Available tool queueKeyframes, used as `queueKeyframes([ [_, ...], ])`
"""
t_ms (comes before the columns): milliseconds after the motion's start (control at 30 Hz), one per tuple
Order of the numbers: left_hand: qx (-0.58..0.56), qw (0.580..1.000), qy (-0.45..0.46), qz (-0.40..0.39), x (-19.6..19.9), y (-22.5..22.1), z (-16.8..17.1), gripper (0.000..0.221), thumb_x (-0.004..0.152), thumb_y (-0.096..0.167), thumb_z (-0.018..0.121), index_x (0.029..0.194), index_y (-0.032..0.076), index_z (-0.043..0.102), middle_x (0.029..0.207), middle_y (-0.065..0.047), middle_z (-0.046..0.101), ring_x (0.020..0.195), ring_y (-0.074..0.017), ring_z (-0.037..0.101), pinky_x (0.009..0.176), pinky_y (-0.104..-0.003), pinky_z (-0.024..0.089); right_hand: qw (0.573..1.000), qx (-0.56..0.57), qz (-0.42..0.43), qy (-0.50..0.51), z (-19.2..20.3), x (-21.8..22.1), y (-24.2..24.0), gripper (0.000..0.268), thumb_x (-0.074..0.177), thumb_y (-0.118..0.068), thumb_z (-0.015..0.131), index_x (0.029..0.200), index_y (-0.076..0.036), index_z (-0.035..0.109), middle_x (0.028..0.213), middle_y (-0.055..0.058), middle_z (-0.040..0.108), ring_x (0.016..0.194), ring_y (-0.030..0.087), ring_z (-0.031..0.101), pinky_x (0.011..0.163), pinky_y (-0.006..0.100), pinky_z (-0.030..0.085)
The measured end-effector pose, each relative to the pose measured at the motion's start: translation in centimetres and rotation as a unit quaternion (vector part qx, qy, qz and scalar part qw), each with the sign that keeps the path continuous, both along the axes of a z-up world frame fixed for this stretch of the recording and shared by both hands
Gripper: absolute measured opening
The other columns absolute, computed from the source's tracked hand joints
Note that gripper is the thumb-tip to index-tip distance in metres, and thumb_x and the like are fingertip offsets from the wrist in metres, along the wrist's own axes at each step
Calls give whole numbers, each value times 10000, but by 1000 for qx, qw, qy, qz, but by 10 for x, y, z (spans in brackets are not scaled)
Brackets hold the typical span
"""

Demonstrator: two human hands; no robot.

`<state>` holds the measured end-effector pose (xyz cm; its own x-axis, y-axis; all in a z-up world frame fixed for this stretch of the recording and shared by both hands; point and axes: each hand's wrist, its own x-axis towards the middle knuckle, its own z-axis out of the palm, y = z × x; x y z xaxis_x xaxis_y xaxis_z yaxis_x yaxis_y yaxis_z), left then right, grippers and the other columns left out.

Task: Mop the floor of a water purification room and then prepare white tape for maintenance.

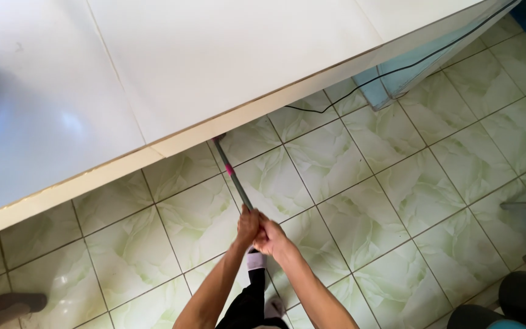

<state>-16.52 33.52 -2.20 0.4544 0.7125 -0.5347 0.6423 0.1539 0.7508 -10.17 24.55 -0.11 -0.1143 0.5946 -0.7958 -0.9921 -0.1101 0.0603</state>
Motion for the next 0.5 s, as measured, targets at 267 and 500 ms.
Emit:
queueKeyframes([
  [267,-39,996,73,-31,-41,-45,8,636,979,356,438,1475,42,191,1014,-335,699,986,-516,681,921,-556,514,998,-38,25,-34,30,-51,-46,492,1056,-524,519,679,-210,482,493,-74,374,353,44,282,319,210,171],
  [500,-73,991,73,-80,-142,-233,1,670,1015,369,403,1530,52,115,938,-352,697,860,-530,703,769,-586,571,999,-26,-15,-26,69,-153,-232,263,1042,-471,497,929,-335,691,438,-91,291,313,52,232,293,219,163],
])
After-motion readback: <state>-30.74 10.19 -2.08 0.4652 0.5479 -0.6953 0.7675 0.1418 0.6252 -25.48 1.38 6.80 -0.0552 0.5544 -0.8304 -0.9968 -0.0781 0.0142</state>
